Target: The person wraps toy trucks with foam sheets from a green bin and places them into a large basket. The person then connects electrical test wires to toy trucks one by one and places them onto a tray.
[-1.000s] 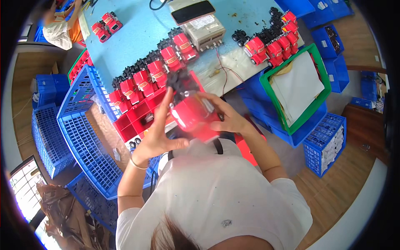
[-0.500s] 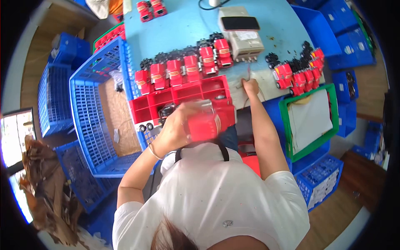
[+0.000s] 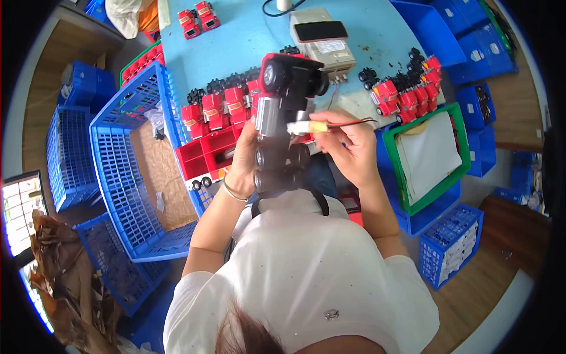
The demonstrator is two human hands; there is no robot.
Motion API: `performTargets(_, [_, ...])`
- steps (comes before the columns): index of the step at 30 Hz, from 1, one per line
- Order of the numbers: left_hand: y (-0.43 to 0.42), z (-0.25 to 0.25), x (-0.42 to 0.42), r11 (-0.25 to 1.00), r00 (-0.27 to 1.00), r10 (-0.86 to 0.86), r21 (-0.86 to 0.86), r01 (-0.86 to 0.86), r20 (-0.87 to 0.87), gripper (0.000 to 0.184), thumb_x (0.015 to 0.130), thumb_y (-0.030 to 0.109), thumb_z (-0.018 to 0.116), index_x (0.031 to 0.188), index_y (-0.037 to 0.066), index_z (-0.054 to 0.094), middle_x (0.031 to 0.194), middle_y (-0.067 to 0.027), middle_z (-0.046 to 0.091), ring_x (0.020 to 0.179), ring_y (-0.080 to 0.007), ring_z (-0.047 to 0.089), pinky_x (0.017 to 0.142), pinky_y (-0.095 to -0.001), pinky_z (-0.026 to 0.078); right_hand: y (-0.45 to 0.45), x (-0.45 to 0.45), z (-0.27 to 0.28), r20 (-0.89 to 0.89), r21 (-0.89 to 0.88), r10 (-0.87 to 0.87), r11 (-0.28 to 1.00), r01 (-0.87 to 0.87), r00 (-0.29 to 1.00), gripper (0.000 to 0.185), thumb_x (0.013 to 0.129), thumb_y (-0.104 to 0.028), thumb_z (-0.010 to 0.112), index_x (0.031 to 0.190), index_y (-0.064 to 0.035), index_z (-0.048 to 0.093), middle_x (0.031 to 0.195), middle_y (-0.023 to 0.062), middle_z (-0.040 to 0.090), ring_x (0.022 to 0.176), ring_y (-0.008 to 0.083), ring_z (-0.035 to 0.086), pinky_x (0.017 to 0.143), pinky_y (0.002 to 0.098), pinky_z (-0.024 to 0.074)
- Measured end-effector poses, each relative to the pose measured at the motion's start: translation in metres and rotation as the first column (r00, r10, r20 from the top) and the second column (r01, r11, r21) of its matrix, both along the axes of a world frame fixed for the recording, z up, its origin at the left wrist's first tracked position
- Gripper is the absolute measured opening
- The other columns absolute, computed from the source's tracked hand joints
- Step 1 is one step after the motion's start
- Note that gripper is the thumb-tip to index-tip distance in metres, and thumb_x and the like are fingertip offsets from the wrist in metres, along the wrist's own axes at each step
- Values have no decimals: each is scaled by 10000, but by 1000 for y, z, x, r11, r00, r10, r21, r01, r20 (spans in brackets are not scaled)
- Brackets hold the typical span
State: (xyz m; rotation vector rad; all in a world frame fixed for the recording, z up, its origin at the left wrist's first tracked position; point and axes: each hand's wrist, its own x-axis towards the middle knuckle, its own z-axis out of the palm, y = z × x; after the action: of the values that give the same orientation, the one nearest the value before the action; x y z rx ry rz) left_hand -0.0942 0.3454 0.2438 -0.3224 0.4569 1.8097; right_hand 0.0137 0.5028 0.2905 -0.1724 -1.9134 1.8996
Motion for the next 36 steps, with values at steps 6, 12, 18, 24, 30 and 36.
performTargets(6, [18, 30, 7, 984, 977, -161, -95, 148, -142, 654, 784, 637, 524, 1117, 75, 544, 904, -107, 606, 728, -256, 591, 579, -401, 510, 3, 4, 32, -118, 494, -157, 847, 195, 981, 190, 806, -50, 663, 965, 46, 627, 784, 97, 627, 656, 144, 596, 558, 245, 471])
performTargets(12, [21, 14, 5, 985, 967, -171, -17, 171, -189, 632, 777, 645, 529, 1084, 94, 553, 892, -87, 588, 719, -247, 568, 613, -373, 501, -6, -1, 19, -310, 676, -219, 633, 377, 925, 198, 773, -10, 673, 956, 52, 631, 776, 129, 630, 621, 193, 598, 535, 260, 462])
performTargets(18, [16, 23, 11, 979, 981, -142, 127, 159, -135, 657, 750, 623, 589, 1102, 69, 545, 928, -82, 602, 780, -228, 591, 675, -351, 512, -15, 0, 2, -453, 578, -209, 672, 464, 867, 295, 763, -35, 690, 1030, 50, 596, 790, 127, 608, 658, 201, 586, 567, 273, 463])
performTargets(24, [11, 7, 9, 987, 877, 159, 104, -126, -454, 717, 700, 524, 710, 1178, 31, 506, 1051, -96, 595, 934, -212, 592, 785, -352, 507, -24, 24, -21, -293, 263, -220, 917, 299, 931, 405, 788, -155, 673, 1124, 28, 539, 908, 142, 560, 800, 227, 561, 694, 321, 468])
performTargets(30, [0, -3, -9, 960, 679, 238, 276, -54, -695, 854, 650, 476, 775, 1280, 18, 425, 1190, -110, 544, 1079, -226, 542, 893, -371, 469, -16, 58, -26, 342, 612, 142, 716, -335, 929, 280, 808, -154, 611, 1027, 13, 564, 923, 92, 545, 833, 245, 557, 728, 357, 461])
performTargets(36, [44, -26, -14, 996, 750, 76, 79, -33, -657, 860, 749, 503, 676, 1366, 49, 283, 1288, -125, 464, 1142, -241, 500, 950, -385, 428, -3, 40, 13, 59, 866, 423, 429, -257, 904, 211, 783, -151, 596, 959, -35, 583, 953, 56, 568, 887, 231, 563, 752, 358, 456])
